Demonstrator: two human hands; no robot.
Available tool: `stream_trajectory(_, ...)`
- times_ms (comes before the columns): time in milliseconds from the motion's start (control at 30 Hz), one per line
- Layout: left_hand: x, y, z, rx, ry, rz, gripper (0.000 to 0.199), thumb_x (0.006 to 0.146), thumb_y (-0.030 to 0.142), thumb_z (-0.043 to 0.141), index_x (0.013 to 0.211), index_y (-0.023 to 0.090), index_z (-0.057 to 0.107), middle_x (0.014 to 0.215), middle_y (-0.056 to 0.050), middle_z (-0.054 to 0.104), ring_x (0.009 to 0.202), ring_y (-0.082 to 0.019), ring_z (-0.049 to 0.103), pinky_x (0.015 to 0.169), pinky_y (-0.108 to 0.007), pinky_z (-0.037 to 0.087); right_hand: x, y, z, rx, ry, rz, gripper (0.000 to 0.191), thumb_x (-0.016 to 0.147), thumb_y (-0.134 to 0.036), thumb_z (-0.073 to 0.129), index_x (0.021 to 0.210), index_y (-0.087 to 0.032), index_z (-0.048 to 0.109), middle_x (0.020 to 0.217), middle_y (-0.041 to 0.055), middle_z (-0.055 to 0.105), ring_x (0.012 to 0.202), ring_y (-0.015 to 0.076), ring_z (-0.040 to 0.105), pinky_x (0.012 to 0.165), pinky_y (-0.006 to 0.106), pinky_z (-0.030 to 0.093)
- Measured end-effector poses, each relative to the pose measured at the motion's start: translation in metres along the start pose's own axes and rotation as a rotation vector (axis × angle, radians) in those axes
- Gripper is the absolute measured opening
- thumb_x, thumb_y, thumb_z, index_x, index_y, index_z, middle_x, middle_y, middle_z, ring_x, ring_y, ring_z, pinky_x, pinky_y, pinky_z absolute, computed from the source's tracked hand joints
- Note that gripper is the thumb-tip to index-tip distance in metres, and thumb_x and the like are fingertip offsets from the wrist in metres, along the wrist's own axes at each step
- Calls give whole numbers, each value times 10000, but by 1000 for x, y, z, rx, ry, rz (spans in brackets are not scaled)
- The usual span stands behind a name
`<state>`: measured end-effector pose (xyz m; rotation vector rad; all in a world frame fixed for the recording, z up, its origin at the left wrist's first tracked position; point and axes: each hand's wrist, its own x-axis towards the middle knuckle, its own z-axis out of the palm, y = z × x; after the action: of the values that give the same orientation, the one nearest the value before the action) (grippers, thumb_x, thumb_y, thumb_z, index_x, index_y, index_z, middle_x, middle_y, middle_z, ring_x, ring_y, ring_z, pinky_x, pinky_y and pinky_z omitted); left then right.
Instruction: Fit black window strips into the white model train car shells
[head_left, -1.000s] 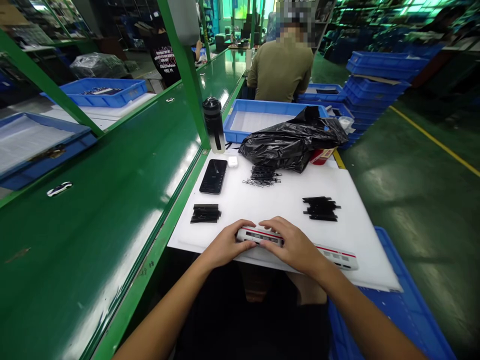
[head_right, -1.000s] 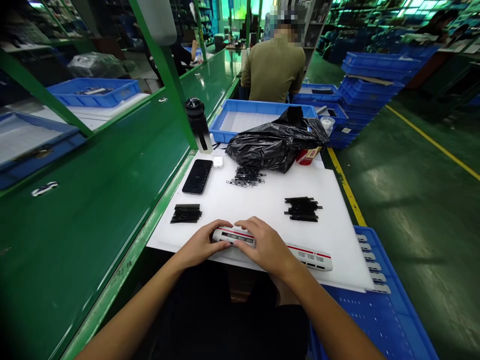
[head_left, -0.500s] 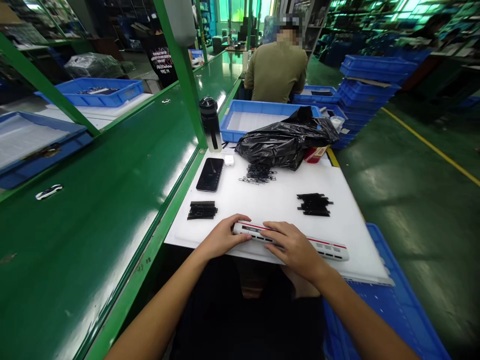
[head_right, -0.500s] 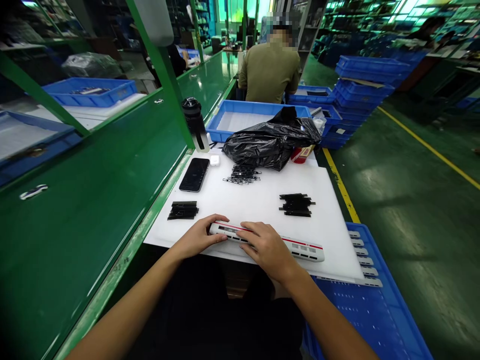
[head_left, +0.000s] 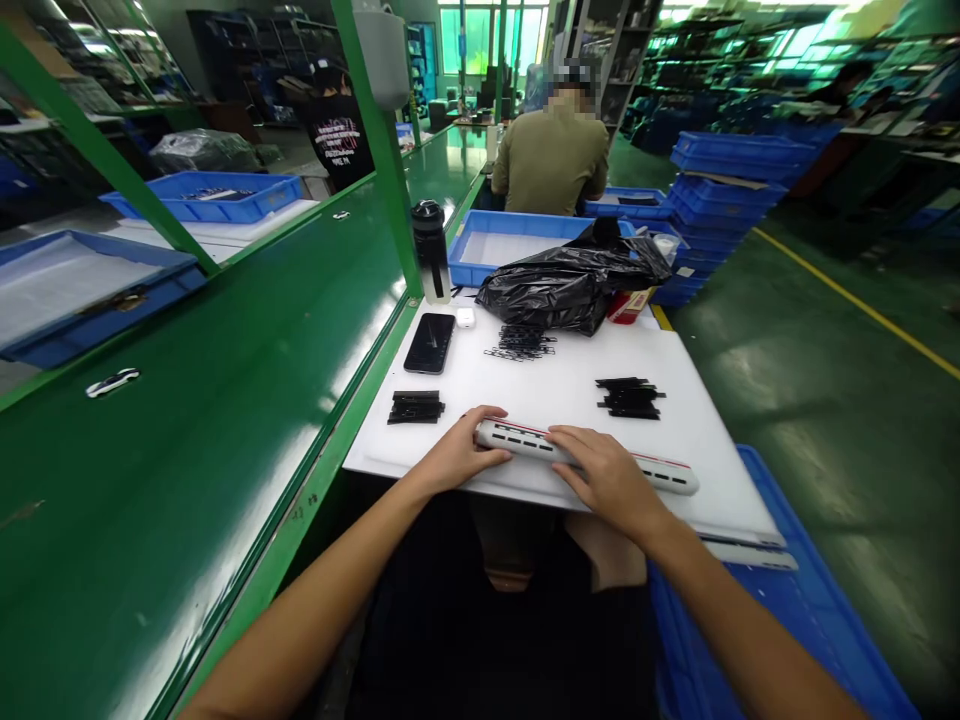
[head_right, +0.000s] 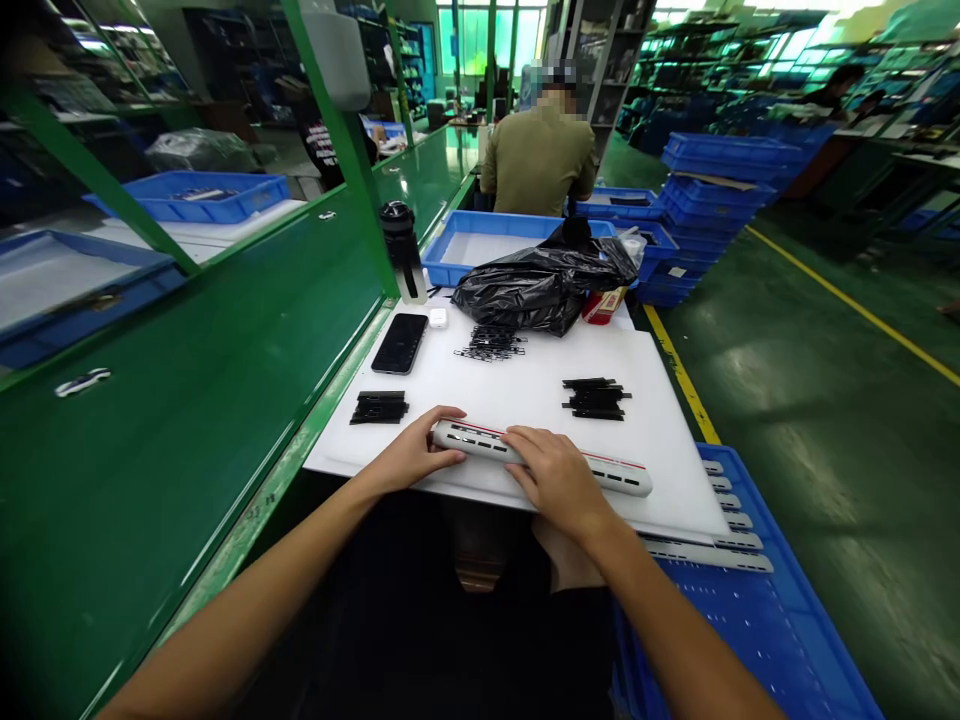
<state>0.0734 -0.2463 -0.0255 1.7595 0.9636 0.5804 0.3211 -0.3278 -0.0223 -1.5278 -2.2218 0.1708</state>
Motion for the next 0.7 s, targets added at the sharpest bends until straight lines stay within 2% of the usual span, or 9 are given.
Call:
stream_trajectory(67,0,-1,-2,19,-36,65,537,785,242,716,1295,209,552,1172,-64,583,707,-115,534,681,-245,455,6,7,-16,54,-107,25,378,959,-341,537,1317,-231,592,1317,76,645,1175,262,617,982,429,505)
stream_trajectory(200,5,-4,-6,125,-59,177,379,776,280,728,1133,177,656,1043,-57,606,678,-116,528,669,-250,448,38,16,-51,173,-505,136,414,925,-499,550,1262,-280,648,1250,41,690,1093,264,664,905,386,538)
stream_trajectory(233,7,-6,-6,135,-61,186,386,774,315,735,1123,168,662,971,-49,621,673,-126,537,659,-251,447,51,13,-56,177,-541,144,415,908,-526,565,1226,-283,673,1229,38,700,1073,266,671,889,379,541)
stream_trajectory(300,9,-9,-5,137,-53,192,429,779,377,734,1139,156,663,848,-31,632,663,-142,554,638,-252,445,84,1,-54,177,-488,120,379,908,-526,563,1154,-276,706,1204,30,710,1057,250,672,879,352,535)
stream_trajectory(367,9,-12,-2,141,-38,206,451,790,411,722,1157,155,664,772,-17,628,645,-147,560,624,-253,439,122,-19,-38,172,-382,56,321,952,-447,512,1118,-257,711,1186,23,715,1049,214,668,877,312,525)
stream_trajectory(500,7,-16,1,151,-18,247,459,821,414,690,1209,171,654,692,1,603,604,-143,551,595,-247,415,189,-58,19,105,-425,-36,211,934,-290,573,1068,-228,724,1118,24,736,1005,189,672,880,290,513)
stream_trajectory(600,6,-16,1,152,-26,262,496,819,398,691,1252,164,635,699,0,604,598,-142,552,581,-242,408,219,-74,54,39,-470,-32,211,924,-304,621,1088,-192,691,1135,59,704,1025,207,652,924,387,513)
stream_trajectory(700,6,-15,1,145,-36,257,508,815,392,692,1259,156,625,691,5,605,579,-142,550,557,-240,395,229,-81,69,-19,-504,1,274,942,-362,610,1128,-163,641,1158,77,655,1015,202,639,893,427,536)
